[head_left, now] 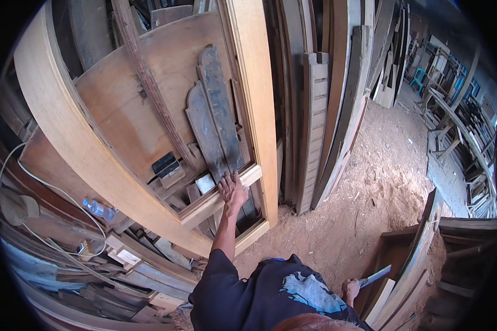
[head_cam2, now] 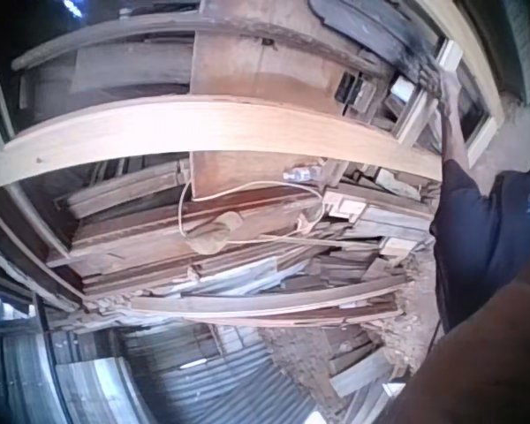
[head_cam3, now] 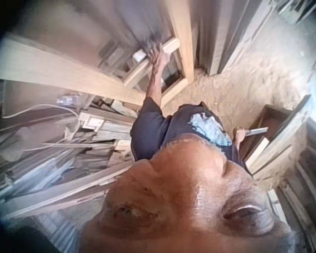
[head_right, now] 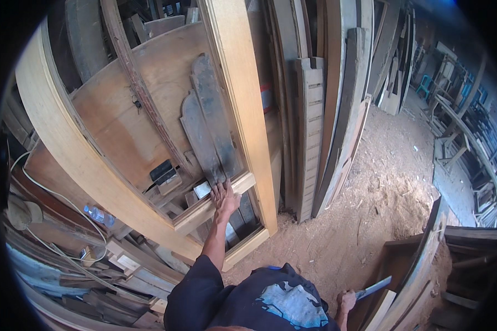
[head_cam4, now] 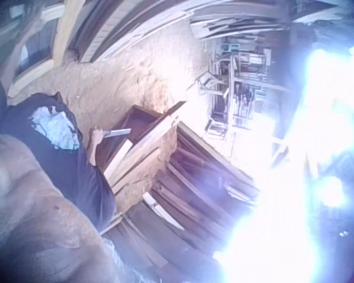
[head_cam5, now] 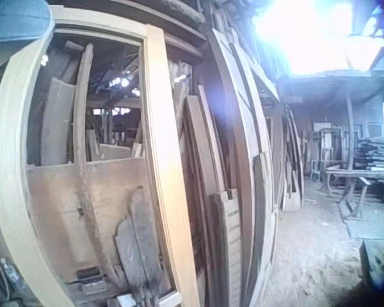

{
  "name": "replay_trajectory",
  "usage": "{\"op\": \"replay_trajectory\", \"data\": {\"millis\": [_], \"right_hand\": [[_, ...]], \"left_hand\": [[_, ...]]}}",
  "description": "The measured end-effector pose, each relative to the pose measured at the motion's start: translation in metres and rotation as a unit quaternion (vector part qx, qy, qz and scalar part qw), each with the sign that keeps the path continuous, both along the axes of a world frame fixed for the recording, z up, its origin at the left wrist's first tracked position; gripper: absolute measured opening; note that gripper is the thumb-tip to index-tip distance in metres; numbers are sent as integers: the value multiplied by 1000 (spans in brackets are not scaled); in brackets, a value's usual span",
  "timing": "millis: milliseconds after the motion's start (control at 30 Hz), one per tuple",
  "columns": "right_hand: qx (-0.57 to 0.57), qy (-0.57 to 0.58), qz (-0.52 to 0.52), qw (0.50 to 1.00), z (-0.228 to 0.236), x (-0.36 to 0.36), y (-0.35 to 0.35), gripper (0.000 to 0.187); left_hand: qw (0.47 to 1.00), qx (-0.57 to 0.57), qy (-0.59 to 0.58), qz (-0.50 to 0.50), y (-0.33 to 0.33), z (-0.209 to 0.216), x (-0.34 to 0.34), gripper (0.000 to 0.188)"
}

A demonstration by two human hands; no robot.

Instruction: The person uses a hand saw to cut a long wooden plank into smaller pieces. They position the plank between their legs, saw through it, and then move the cut pieces aside. The person repeats this process with another plank.

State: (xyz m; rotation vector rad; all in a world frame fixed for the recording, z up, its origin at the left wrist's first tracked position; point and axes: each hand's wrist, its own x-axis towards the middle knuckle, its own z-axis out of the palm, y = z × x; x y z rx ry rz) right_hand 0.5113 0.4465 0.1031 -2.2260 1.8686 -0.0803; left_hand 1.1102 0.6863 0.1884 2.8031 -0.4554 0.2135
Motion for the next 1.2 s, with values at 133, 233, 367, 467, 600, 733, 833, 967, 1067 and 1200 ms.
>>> {"op": "replay_trajectory", "data": {"millis": [133,233,367,467,600,733,833,967,1067,1200], "right_hand": [[109,24,45,993,12,53,6,29],[173,50,76,981,6,91,4,27],[253,95,163,949,6,132,8,29],[258,86,324,906,-9,145,-1,27],[282,-48,348,893,2,159,25,22],[302,-72,258,915,-20,150,28,18],[113,-172,550,810,-63,113,8,15],[141,-175,561,796,-85,91,0,18],[165,-240,561,775,-107,63,-7,29],[184,-198,543,795,-104,42,-1,55]], "left_hand": [[1000,1,-18,-4,-4,25,-12,82],[997,-45,-65,8,-9,17,-10,70],[998,-44,-36,6,-2,20,-13,73],[998,-64,2,-22,-3,25,-13,89],[982,-174,-41,-55,-12,77,18,104],[930,-280,-210,-114,-42,226,51,94],[890,-292,-326,-131,-64,305,80,93],[858,-287,-398,-154,-85,375,116,89],[868,-266,-394,-145,-106,391,135,88],[851,-310,-403,-129,-119,380,133,79]]}}
